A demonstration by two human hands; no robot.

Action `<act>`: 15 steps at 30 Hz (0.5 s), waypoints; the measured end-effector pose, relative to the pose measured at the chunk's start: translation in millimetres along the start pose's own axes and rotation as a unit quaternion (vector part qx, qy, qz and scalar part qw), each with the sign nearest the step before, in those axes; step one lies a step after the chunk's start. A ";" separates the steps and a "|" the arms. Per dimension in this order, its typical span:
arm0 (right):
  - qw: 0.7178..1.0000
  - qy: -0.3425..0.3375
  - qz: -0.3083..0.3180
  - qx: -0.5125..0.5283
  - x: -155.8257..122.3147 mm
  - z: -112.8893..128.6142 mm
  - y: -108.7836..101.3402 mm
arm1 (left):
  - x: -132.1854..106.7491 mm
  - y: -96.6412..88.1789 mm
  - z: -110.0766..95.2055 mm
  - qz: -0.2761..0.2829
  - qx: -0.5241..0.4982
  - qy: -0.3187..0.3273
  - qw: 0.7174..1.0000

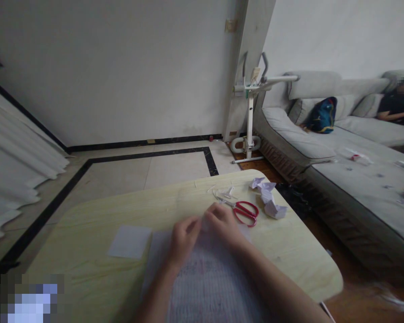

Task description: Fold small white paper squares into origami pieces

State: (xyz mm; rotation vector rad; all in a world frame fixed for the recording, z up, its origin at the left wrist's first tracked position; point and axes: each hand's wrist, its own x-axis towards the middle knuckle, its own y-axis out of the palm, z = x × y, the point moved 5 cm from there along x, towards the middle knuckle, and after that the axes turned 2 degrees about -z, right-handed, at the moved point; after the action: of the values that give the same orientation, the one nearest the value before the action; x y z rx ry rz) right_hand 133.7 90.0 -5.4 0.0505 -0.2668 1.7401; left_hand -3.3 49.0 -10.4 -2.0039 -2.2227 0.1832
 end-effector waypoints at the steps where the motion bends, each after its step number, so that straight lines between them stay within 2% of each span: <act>1: 1.000 -0.001 -0.001 -0.005 -0.1 0.2 -0.3 | 0.6 -1.3 0.5 -0.009 -0.004 -0.010 1.000; 4: 0.999 -0.022 0.004 -0.022 -0.7 2.2 -0.8 | 3.5 -7.7 1.6 -0.048 -0.022 -0.032 0.998; 8: 0.995 -0.074 0.044 -0.047 -2.2 5.4 0.9 | 8.3 -16.2 3.3 -0.102 -0.037 -0.031 0.994; 15: 0.987 -0.115 0.057 -0.096 -0.2 7.1 0.6 | 10.0 -16.0 6.1 -0.113 -0.061 -0.028 0.991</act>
State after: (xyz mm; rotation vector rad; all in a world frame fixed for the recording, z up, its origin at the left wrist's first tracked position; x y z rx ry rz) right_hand 132.3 88.3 1.4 0.0980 -0.6168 1.8143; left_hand -21.1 57.3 -13.2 -1.8043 -2.5306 0.0803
